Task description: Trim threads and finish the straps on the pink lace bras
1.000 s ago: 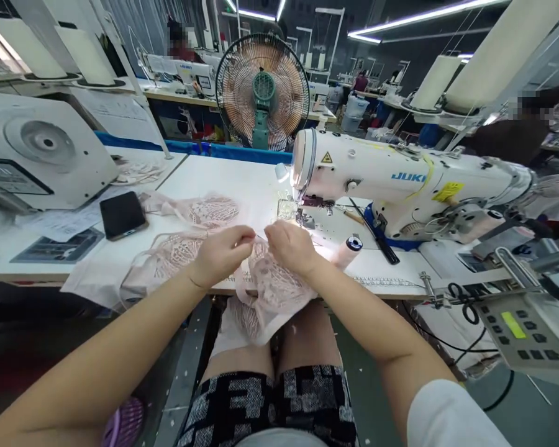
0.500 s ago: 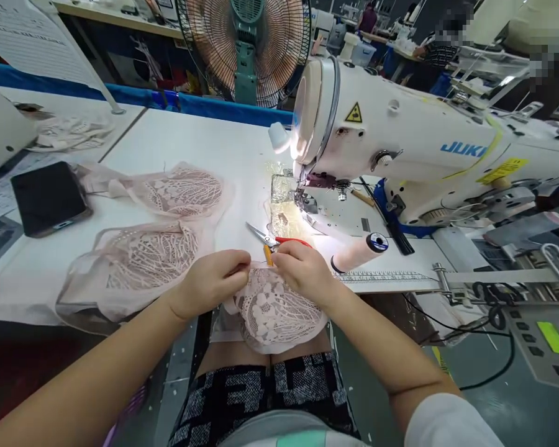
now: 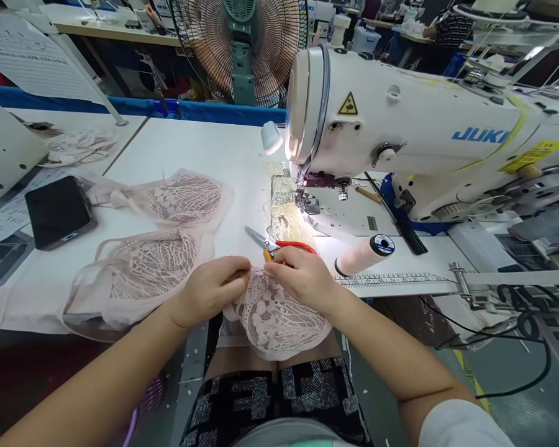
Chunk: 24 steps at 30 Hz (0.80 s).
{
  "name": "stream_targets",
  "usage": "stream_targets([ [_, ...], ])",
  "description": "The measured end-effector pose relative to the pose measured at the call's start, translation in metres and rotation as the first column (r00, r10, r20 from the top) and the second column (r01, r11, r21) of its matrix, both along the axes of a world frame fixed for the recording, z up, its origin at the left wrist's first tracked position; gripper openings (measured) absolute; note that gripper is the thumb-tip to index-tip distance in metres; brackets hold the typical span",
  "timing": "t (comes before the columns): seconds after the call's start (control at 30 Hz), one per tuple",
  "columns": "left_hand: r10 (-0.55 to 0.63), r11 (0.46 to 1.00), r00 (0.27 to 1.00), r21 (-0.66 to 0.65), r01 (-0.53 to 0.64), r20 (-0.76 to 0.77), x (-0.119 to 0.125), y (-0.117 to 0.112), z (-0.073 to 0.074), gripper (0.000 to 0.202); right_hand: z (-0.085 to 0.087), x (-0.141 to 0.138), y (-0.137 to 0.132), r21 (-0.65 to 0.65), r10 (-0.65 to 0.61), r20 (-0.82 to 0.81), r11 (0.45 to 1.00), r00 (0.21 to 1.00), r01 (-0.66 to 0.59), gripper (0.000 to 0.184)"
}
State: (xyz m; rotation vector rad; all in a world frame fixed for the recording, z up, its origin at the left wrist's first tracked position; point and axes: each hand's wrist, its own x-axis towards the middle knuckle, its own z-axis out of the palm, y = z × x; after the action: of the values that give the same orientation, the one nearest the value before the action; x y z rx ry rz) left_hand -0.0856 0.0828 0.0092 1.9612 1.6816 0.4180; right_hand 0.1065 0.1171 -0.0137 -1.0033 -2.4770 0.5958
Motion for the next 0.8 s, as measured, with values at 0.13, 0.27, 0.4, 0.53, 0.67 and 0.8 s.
stream_targets([
  [0.13, -0.043, 0.998, 0.999, -0.050, 0.042, -0.019, 0.0015, 0.0003, 0.0032, 0.029, 0.0013, -0.0009, 0.0005, -0.083, -0.018, -0.030, 0.996, 0.999, 0.015, 0.029],
  [0.27, -0.047, 0.998, 0.999, -0.048, 0.046, -0.007, 0.0012, -0.0003, 0.0022, 0.029, 0.0023, -0.0012, 0.0009, -0.122, -0.027, -0.029, 0.992, 0.999, 0.023, 0.027],
  [0.4, -0.045, 0.999, 0.999, -0.027, 0.045, 0.004, 0.0000, -0.0002, -0.0015, 0.030, 0.0039, -0.0015, 0.0006, -0.141, -0.041, -0.036, 0.989, 0.999, 0.036, 0.024],
  [0.53, -0.049, 0.998, 0.999, -0.032, 0.048, -0.008, 0.0000, 0.0004, -0.0005, 0.029, 0.0029, -0.0017, 0.0005, -0.094, -0.012, -0.021, 0.996, 1.000, 0.010, 0.025],
  [0.67, -0.064, 0.997, 0.998, -0.032, 0.064, -0.006, -0.0003, 0.0003, 0.0004, 0.030, -0.0002, -0.0009, 0.0010, -0.018, 0.006, -0.010, 1.000, 1.000, -0.006, 0.027],
  [0.8, -0.026, 0.999, 0.999, 0.021, 0.025, 0.033, -0.0016, -0.0019, -0.0055, 0.031, -0.0045, 0.0006, 0.0017, 0.127, 0.069, 0.067, 0.989, 0.995, -0.077, 0.028],
])
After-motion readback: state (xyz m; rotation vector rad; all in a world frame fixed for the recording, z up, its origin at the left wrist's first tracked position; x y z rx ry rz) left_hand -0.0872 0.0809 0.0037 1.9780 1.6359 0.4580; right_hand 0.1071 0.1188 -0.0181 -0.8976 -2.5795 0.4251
